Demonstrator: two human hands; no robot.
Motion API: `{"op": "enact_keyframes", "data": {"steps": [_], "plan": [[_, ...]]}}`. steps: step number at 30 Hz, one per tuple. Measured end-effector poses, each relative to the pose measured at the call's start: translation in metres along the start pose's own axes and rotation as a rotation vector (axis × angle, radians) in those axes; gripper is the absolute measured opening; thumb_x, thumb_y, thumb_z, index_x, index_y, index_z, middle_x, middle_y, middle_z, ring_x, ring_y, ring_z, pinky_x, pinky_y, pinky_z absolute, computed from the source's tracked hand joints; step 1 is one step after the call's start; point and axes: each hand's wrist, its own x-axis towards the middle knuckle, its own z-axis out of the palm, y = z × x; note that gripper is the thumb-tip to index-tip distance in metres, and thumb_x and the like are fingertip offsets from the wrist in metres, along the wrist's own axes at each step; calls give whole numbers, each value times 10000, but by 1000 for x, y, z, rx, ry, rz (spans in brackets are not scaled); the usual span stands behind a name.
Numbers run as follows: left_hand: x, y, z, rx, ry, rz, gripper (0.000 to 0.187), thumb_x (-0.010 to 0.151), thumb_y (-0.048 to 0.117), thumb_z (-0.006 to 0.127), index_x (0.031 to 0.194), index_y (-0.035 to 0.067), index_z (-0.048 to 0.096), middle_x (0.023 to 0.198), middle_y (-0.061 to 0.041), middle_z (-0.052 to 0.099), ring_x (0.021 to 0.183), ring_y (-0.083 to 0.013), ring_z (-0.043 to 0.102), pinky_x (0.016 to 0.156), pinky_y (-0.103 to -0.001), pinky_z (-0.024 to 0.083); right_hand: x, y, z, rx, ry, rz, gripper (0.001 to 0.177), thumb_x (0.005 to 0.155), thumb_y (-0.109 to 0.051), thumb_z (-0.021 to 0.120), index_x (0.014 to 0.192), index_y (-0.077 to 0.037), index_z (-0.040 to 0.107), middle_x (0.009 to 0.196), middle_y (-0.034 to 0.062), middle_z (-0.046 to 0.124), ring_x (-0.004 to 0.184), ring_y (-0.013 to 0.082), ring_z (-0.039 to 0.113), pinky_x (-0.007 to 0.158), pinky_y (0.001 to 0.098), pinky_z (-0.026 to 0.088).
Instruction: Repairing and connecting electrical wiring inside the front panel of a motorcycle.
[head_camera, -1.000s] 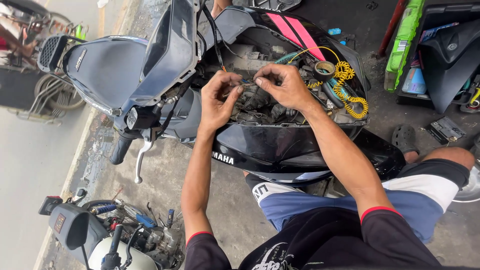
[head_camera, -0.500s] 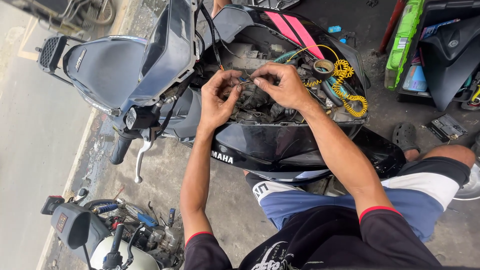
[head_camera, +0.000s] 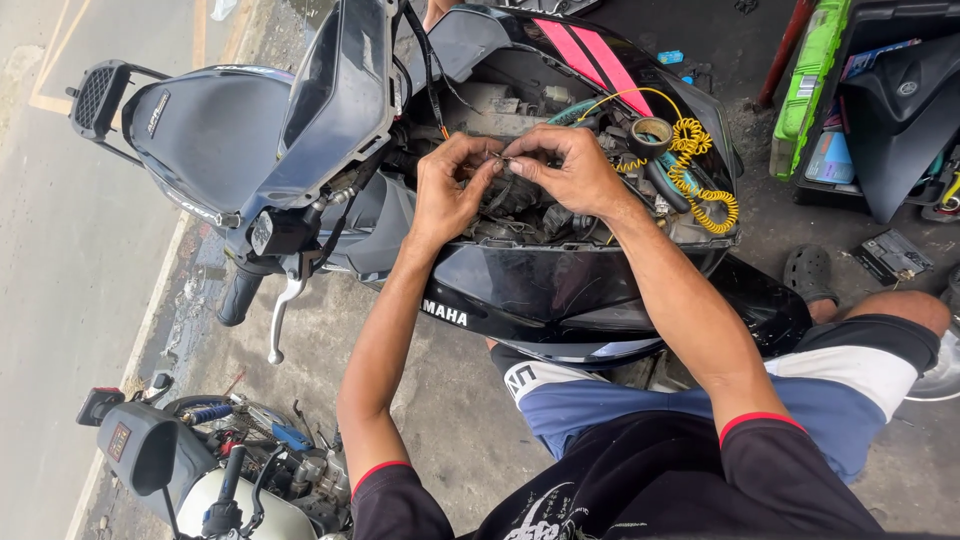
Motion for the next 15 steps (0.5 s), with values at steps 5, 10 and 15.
{"op": "enact_keyframes", "data": {"steps": [5,10,15], "plan": [[2,10,-1,99,36,38,107,996,19,825,1101,2,815,863,-132,666,780,-237,770,632,-313,657,1,-2,0,-3,-26,-22,163,1026,-91,867,1155,-7,814,1028,138,782,895,175,708,774,284,563],[2,21,1,239,-30,199,89,1018,17,779,1088,55,820,908,-130,683,801,-339,760,640,-386,638,2,9,-1,-70,-7,3,151,1149,-130,718,1111,-8,800,853,112,734,776,143,650,679,310,530],[4,23,2,264,-43,237,81,1031,2,745,1064,52,800,910,-142,697,789,-364,745,654,-397,614,1,2,1,-76,25,6,113,1132,-128,745,1141,-19,773,829,91,748,741,125,651,669,291,534]]}}
